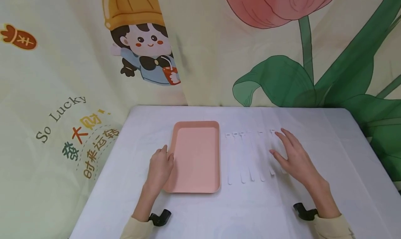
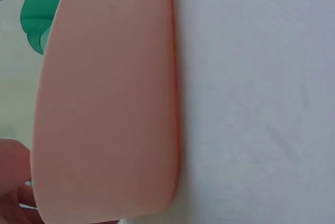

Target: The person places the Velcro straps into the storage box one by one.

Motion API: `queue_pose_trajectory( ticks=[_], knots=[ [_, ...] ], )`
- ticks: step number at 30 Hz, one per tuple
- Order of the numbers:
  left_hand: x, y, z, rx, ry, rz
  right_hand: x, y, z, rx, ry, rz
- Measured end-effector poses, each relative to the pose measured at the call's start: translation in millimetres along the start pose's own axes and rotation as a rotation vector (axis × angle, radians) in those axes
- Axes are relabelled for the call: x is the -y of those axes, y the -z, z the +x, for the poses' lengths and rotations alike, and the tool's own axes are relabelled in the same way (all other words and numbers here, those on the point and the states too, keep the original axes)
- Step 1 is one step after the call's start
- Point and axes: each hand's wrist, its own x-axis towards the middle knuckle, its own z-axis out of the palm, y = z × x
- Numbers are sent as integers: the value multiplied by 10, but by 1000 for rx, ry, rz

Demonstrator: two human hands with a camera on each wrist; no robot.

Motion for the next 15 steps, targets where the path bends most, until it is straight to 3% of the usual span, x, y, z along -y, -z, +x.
queue_pose_trajectory(
  ticks=[9, 15],
  knots=[
    [77, -61, -32, 33, 96, -58, 31, -8, 18, 53, -57, 28],
    [86, -53, -59, 0, 109, -73, 28, -19, 36, 72, -83, 33]
  ],
)
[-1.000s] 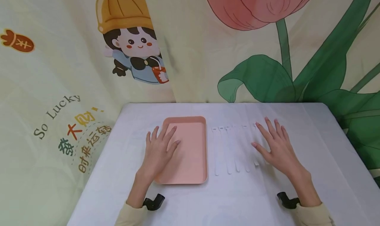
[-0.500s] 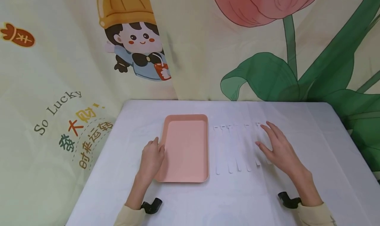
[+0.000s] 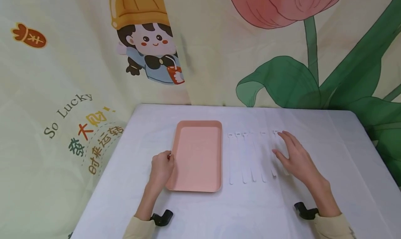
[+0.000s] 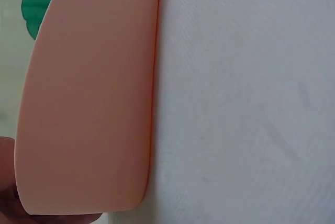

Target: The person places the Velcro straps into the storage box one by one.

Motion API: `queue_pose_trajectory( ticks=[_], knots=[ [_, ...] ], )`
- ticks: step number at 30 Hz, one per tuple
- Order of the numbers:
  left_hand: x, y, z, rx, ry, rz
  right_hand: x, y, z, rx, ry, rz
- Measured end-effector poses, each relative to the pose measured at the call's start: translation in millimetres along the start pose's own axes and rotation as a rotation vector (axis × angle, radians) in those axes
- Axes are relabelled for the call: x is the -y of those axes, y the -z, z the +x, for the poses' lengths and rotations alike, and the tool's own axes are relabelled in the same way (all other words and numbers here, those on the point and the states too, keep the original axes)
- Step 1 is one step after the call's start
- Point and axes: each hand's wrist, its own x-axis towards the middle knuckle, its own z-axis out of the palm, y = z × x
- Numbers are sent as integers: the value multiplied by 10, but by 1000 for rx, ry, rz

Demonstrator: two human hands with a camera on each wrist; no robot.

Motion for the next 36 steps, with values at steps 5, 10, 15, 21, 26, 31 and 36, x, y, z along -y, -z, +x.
queue_pose_trajectory(
  ticks=[5, 10, 15, 21, 26, 31, 36],
  knots=[
    [7, -19, 7, 1, 27, -1, -71, -16, 23, 36, -34, 23],
    [12, -7, -10, 20, 42, -27, -217, -31, 127, 125, -154, 118],
    [38, 14, -24, 20, 56, -48, -439, -108, 267, 172, -261, 252],
    [28, 6, -6, 28, 46, -56, -696, -178, 503, 226, -380, 383],
    [25, -11, 15, 23, 28, -44, -816, -213, 675, 242, -403, 464],
    [-10, -5, 29, 20, 13, -22, -842, -268, 752, 225, -423, 496],
    [-37, -21, 28, 31, 9, -19, -872, -326, 765, 212, -442, 458]
  ],
)
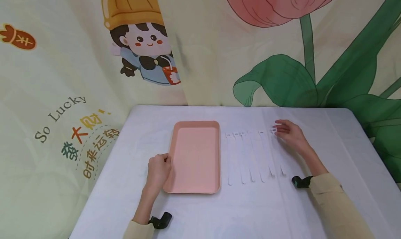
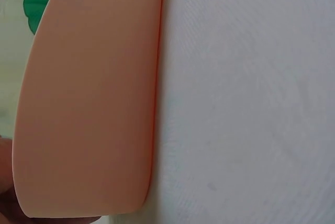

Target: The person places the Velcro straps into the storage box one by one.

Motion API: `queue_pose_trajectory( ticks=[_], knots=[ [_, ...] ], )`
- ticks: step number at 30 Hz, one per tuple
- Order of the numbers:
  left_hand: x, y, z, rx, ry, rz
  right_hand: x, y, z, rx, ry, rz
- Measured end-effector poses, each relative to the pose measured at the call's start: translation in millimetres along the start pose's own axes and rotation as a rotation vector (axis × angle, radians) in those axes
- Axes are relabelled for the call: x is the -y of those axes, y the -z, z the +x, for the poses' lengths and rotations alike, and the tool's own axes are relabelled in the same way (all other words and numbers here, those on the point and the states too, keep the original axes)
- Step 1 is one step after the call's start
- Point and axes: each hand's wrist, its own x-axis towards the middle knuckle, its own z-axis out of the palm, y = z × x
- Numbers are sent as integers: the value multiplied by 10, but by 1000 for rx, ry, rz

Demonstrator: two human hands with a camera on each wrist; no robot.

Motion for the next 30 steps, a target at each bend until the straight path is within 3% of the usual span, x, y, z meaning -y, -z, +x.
queue_pose_trajectory(
  ticks=[4, 9, 13, 23, 30],
  knots=[
    [-2, -8, -3, 2, 0, 4, 1, -27, -5, -61, 8, -33],
    [1, -15, 0, -11, 2, 8, -11, -44, -29, -114, -8, 4],
    [2, -14, -3, -21, -6, 16, -38, -49, -46, -119, 0, 29],
    [-1, -23, -5, -15, -4, 2, -24, -75, -24, -100, -9, -23],
    [5, -13, -10, -12, 7, -6, 53, -113, 10, -76, 27, -124]
  ],
)
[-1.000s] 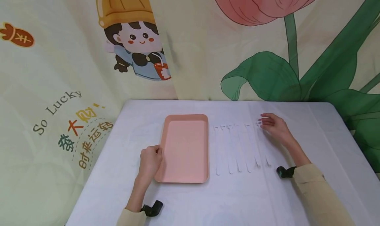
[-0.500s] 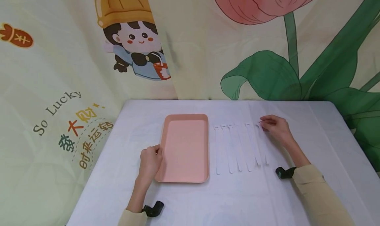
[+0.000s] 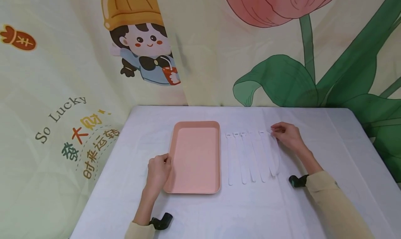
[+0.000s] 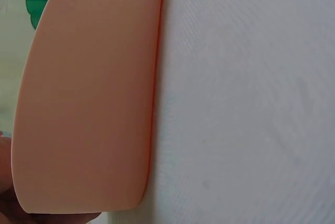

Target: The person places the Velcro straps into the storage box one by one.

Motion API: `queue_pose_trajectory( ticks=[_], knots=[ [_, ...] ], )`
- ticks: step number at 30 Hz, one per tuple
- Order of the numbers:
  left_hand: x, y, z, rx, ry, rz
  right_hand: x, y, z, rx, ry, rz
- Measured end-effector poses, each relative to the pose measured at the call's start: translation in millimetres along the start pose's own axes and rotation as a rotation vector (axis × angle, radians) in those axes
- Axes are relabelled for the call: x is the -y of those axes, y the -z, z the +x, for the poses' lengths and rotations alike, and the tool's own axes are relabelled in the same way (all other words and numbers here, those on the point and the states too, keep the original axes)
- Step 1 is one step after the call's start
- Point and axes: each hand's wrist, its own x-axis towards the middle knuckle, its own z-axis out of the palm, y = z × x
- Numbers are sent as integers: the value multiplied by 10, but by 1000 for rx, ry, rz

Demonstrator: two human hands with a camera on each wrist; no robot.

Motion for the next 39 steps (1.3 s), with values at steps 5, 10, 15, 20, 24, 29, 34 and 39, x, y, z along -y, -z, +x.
queue_pose_trajectory(
  ticks=[5, 10, 15, 20, 24, 29, 34, 39],
  knots=[
    [10, 12, -6, -1, 5, 2, 36, 10, -24, -6, 19, -17],
    [22, 33, -11, -5, -1, 4, 57, 59, -69, -15, -7, 46],
    [47, 55, -11, -10, 6, 2, 87, 135, -97, -19, -35, 156],
    [67, 65, -20, -8, 15, 2, 159, 241, -171, 2, -24, 227],
    [72, 64, -34, -1, 20, -1, 225, 325, -256, 15, 6, 231],
    [40, 50, -26, 14, 19, -25, 317, 417, -347, 24, 19, 241],
    [20, 32, -11, 14, 25, -34, 469, 418, -426, 21, 53, 282],
    [18, 26, 4, -2, 15, -31, 628, 324, -458, 41, 89, 312]
  ],
)
